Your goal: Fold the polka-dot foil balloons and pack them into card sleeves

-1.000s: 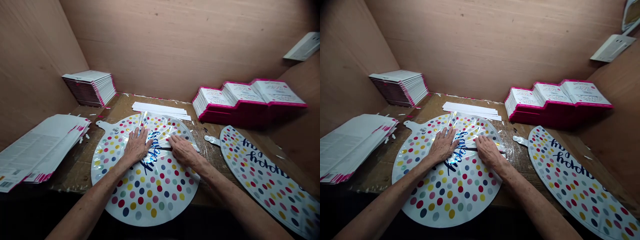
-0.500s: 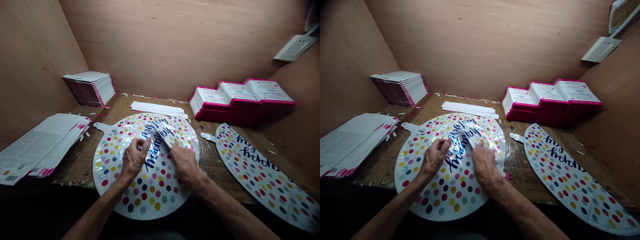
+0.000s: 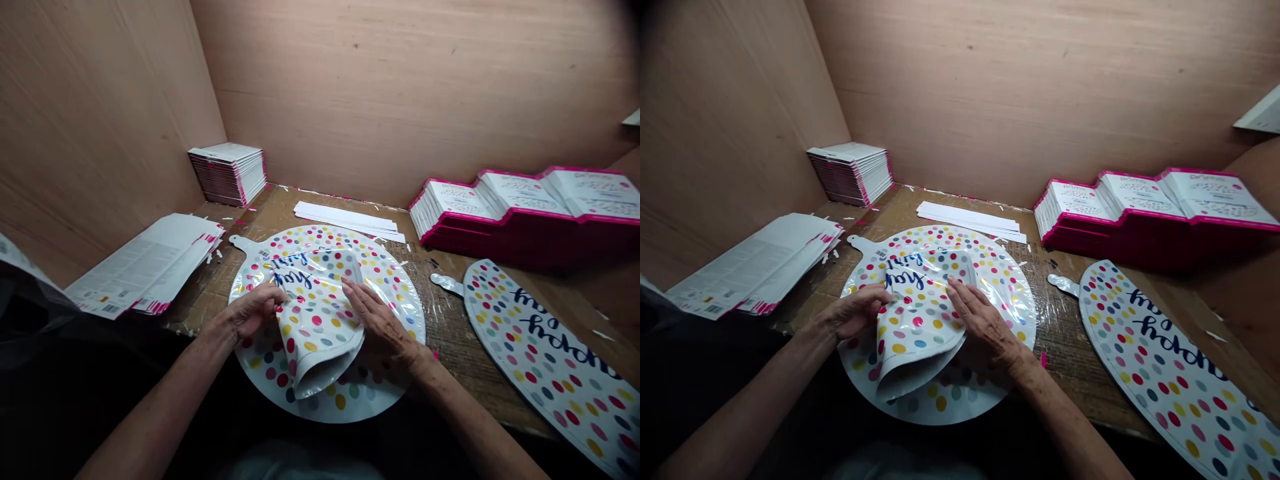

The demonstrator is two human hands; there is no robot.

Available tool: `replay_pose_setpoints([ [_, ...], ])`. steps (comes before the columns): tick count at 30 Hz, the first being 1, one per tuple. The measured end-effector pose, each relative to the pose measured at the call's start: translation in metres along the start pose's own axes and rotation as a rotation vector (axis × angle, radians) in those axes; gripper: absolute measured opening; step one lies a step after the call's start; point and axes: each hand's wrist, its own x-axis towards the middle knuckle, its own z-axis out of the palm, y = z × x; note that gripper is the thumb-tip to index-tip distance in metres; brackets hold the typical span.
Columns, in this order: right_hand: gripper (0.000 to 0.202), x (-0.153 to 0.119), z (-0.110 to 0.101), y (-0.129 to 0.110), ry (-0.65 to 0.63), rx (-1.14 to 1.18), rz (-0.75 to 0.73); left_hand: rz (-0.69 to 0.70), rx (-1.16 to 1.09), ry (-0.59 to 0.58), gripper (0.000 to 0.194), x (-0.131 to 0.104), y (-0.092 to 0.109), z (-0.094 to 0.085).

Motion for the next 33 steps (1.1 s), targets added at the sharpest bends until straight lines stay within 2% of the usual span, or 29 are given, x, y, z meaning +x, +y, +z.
replay_pose_setpoints([
  [2,0.078,0.004,0.005,0.003,0.03,-0.019,-0.03,-0.01,0.299,0.01,0.021,0.001,0.005,0.003],
  [3,0.071,0.005,0.007,0.002,0.013,-0.028,-0.047,0.035,0.49,0.088,0.024,0.0,0.006,0.004],
  [5,0.055,0.004,0.009,-0.002,-0.045,-0.054,-0.057,0.281,0.823,0.325,0.036,-0.003,0.002,0.004],
  [6,0.049,0.003,0.01,-0.004,-0.072,-0.065,-0.048,0.455,0.925,0.392,0.039,-0.005,-0.002,0.003],
  [7,0.045,0.002,0.011,-0.006,-0.094,-0.07,-0.034,0.631,0.986,0.386,0.04,-0.007,-0.008,0.0],
  [9,0.046,0.003,0.011,-0.007,-0.158,-0.061,-0.02,0.877,1.051,0.194,0.04,-0.008,-0.02,-0.009],
  [11,0.049,0.01,0.009,-0.002,-0.249,-0.002,-0.026,0.94,1.098,-0.02,0.041,-0.007,-0.029,-0.021],
  [14,0.043,0.032,0.005,0.017,-0.335,0.221,0.099,0.838,1.043,-0.132,0.043,-0.002,-0.031,-0.038],
  [17,0.031,0.065,0.008,0.042,-0.332,0.382,0.44,0.676,0.805,-0.116,0.047,0.005,-0.027,-0.045],
  [20,0.041,0.093,0.02,0.059,-0.312,0.251,0.727,0.524,0.633,0.131,0.051,0.015,-0.026,-0.034],
  [22,0.041,0.105,0.028,0.064,-0.319,0.095,0.829,0.471,0.606,0.318,0.05,0.021,-0.026,-0.021],
  [24,0.038,0.11,0.033,0.061,-0.354,-0.036,0.882,0.458,0.606,0.446,0.05,0.025,-0.027,-0.01],
  [26,0.034,0.11,0.033,0.051,-0.346,-0.158,0.886,0.441,0.601,0.514,0.056,0.028,-0.027,-0.005],
  [27,0.035,0.11,0.032,0.042,-0.307,-0.221,0.841,0.43,0.588,0.526,0.058,0.03,-0.027,-0.004],
  [30,0.048,0.111,0.036,0.006,-0.174,-0.303,0.527,0.4,0.523,0.499,0.057,0.036,-0.03,-0.007],
  [32,0.046,0.117,0.046,-0.018,-0.225,-0.275,0.349,0.378,0.455,0.463,0.057,0.038,-0.033,-0.011],
  [33,0.041,0.121,0.052,-0.027,-0.288,-0.269,0.32,0.357,0.421,0.439,0.056,0.037,-0.034,-0.013],
])
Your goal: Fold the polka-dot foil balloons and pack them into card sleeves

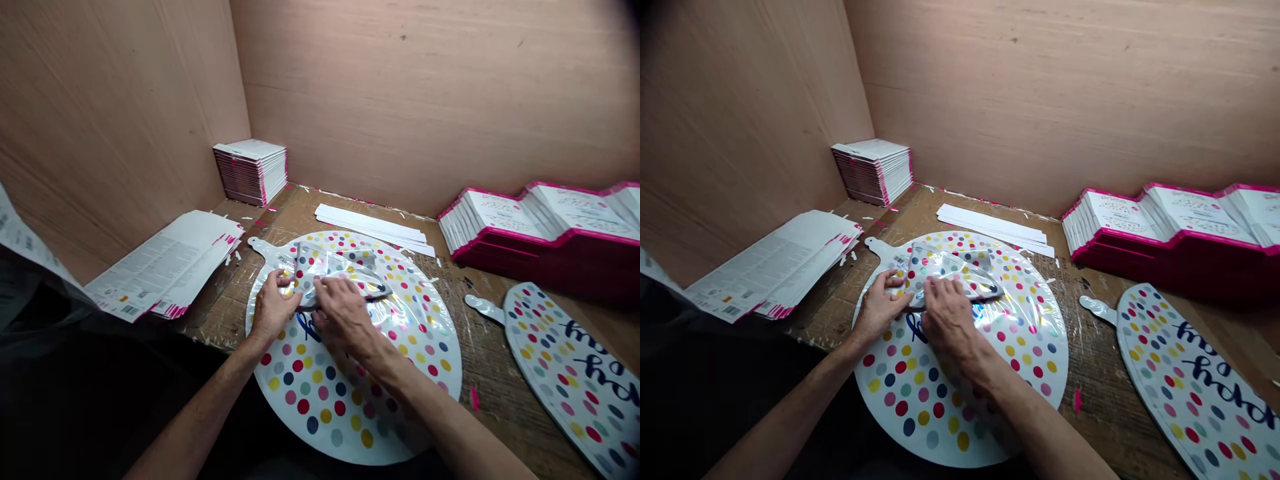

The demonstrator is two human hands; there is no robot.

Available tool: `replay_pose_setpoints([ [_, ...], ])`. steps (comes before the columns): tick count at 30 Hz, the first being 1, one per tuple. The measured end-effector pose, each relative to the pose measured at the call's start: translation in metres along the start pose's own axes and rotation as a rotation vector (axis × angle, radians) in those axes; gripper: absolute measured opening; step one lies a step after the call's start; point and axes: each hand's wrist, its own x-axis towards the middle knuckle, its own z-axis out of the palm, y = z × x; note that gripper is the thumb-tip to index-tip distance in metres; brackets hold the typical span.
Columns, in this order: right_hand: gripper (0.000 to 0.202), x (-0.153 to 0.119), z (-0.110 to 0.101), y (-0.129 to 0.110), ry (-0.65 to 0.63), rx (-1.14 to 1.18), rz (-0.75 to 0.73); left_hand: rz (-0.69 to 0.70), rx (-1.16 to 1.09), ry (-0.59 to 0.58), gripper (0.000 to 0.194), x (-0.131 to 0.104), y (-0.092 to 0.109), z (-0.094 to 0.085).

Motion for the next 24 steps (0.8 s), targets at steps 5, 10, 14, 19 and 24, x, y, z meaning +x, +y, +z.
replay_pose_setpoints([
  [5,0.028,-0.004,0.006,-0.008,-0.125,-0.042,-0.209,0.262,0.141,0.05,0.022,-0.013,0.023,-0.025],
  [10,0.042,-0.064,-0.006,0.027,-0.049,0.077,-0.559,0.699,0.345,-0.544,0.043,0.004,0.048,-0.041],
  [14,0.043,-0.08,-0.004,0.049,-0.066,0.337,-0.425,0.59,0.412,-0.678,0.052,0.021,0.019,-0.041],
  [19,0.031,-0.024,0.006,0.052,0.017,0.622,0.125,0.35,0.11,-0.36,0.046,0.005,-0.015,-0.036],
  [24,0.032,0.0,0.012,0.044,0.062,0.671,0.096,0.175,0.023,-0.108,0.035,-0.01,-0.013,-0.026],
])
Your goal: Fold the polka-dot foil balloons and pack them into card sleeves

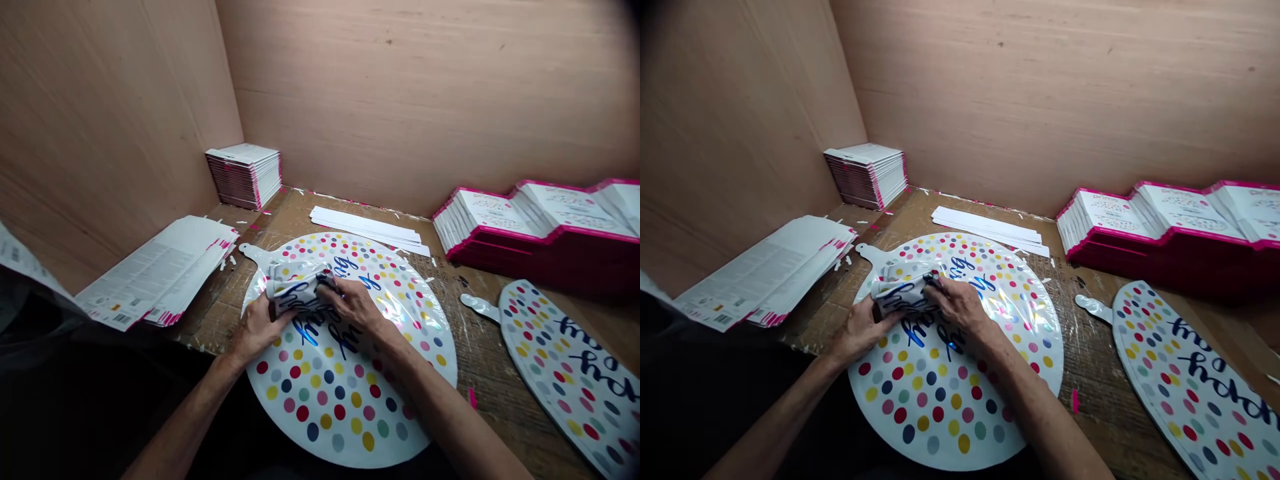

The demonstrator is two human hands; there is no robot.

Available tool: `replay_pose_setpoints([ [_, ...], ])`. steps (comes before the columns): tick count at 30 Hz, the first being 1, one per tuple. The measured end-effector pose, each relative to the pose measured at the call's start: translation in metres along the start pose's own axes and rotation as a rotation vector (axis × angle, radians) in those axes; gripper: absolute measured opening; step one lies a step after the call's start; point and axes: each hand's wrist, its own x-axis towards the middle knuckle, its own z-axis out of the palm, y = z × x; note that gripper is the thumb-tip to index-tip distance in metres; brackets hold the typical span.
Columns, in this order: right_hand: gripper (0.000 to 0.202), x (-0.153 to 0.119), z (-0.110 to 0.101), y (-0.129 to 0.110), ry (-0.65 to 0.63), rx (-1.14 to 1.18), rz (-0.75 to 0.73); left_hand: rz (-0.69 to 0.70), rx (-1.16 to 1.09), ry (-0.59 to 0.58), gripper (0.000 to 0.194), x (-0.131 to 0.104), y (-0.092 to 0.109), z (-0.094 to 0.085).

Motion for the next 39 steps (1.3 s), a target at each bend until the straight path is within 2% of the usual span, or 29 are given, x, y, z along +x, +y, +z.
replay_pose_setpoints([
  [2,0.03,-0.01,0.001,0.005,-0.067,0.008,-0.119,-0.026,-0.018,-0.003,0.034,0.0,0.003,-0.003],
  [4,0.027,-0.021,0.0,0.01,-0.122,-0.012,-0.226,0.01,-0.023,-0.038,0.04,-0.001,0.005,-0.01],
  [7,0.03,-0.028,0.001,0.011,-0.162,-0.105,-0.289,0.082,0.015,-0.101,0.046,-0.002,0.004,-0.02],
  [9,0.031,-0.021,0.004,0.006,-0.144,-0.144,-0.181,0.064,0.052,-0.091,0.035,-0.002,0.001,-0.021],
  [11,0.034,-0.005,0.01,-0.001,-0.071,-0.162,0.042,-0.011,0.123,-0.017,0.028,0.001,-0.002,-0.018],
  [14,0.034,0.022,0.02,-0.011,0.004,-0.243,0.345,-0.079,0.327,0.127,0.036,0.008,-0.001,-0.007],
  [16,0.034,0.034,0.024,-0.017,-0.027,-0.341,0.427,-0.052,0.507,0.233,0.041,0.013,0.004,0.001],
  [18,0.032,0.039,0.025,-0.022,-0.07,-0.433,0.456,-0.018,0.679,0.273,0.04,0.019,0.01,0.008],
  [21,0.027,0.047,0.022,-0.034,-0.073,-0.6,0.445,-0.008,0.842,0.184,0.035,0.025,0.019,0.014],
  [23,0.029,0.06,0.018,-0.041,-0.095,-0.681,0.321,-0.01,0.878,0.114,0.036,0.027,0.022,0.015],
  [25,0.03,0.078,0.013,-0.045,-0.221,-0.67,0.185,-0.023,0.884,0.087,0.037,0.027,0.022,0.013],
  [28,0.028,0.096,0.005,-0.045,-0.417,-0.585,0.134,-0.017,0.822,0.147,0.042,0.025,0.02,0.006],
  [30,0.025,0.093,0.0,-0.043,-0.44,-0.548,0.109,-0.008,0.693,0.249,0.056,0.022,0.016,0.001],
  [32,0.022,0.078,-0.005,-0.039,-0.437,-0.465,0.06,-0.034,0.499,0.29,0.071,0.02,0.011,-0.003],
  [36,0.016,0.038,-0.011,-0.032,-0.409,-0.249,-0.002,-0.1,0.071,0.118,0.073,0.022,0.002,0.0],
  [39,0.026,0.023,-0.01,-0.034,-0.397,-0.284,0.108,-0.104,-0.113,0.081,0.071,0.024,-0.002,0.009],
])
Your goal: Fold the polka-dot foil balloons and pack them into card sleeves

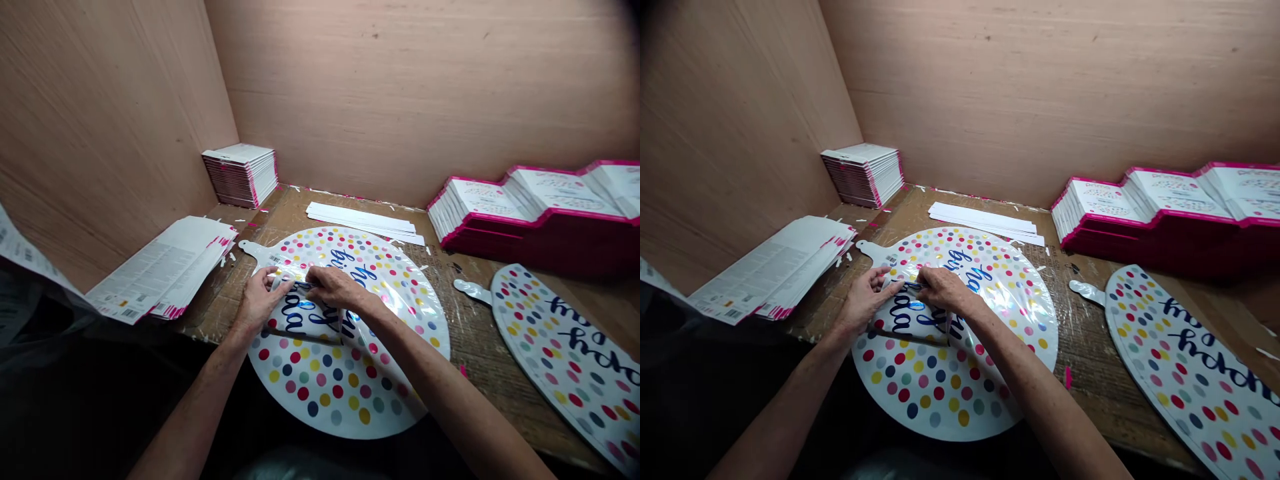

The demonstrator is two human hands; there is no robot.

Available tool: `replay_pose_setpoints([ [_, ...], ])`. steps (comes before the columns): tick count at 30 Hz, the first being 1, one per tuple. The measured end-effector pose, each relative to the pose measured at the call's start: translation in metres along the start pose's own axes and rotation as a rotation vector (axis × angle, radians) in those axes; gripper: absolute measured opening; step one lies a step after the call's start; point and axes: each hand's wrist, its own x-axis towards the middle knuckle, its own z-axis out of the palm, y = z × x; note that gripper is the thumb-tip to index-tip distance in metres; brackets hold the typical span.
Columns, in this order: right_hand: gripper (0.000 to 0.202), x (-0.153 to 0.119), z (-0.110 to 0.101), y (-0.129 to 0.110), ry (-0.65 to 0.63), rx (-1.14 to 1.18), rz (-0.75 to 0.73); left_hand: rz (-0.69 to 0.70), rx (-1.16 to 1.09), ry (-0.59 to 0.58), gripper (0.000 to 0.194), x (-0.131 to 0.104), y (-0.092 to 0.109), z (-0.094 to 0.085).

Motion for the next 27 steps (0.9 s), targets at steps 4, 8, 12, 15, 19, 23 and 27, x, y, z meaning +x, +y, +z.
replay_pose_setpoints([
  [4,0.043,0.003,-0.001,-0.013,-0.073,-0.139,0.229,0.116,-0.001,0.067,0.056,-0.005,-0.001,0.012],
  [8,0.027,-0.001,-0.008,-0.018,-0.12,-0.095,0.113,0.175,-0.066,0.04,0.061,-0.018,0.012,0.011],
  [12,0.014,-0.028,-0.015,-0.006,-0.009,-0.012,-0.033,0.138,-0.081,0.055,0.07,-0.029,0.031,0.003],
  [15,0.022,-0.046,-0.014,0.001,0.089,0.078,-0.072,0.053,-0.238,-0.126,0.07,-0.036,0.042,0.008],
  [19,0.028,-0.049,-0.006,-0.004,0.118,0.128,-0.002,0.152,-0.289,-0.111,0.066,-0.045,0.053,0.025],
  [23,0.018,-0.053,0.009,0.002,0.176,0.209,-0.04,0.194,-0.129,-0.027,0.053,-0.038,0.05,0.002],
  [27,0.023,-0.063,0.024,0.034,0.183,0.179,0.086,0.17,0.589,0.406,0.04,-0.015,0.029,-0.073],
])
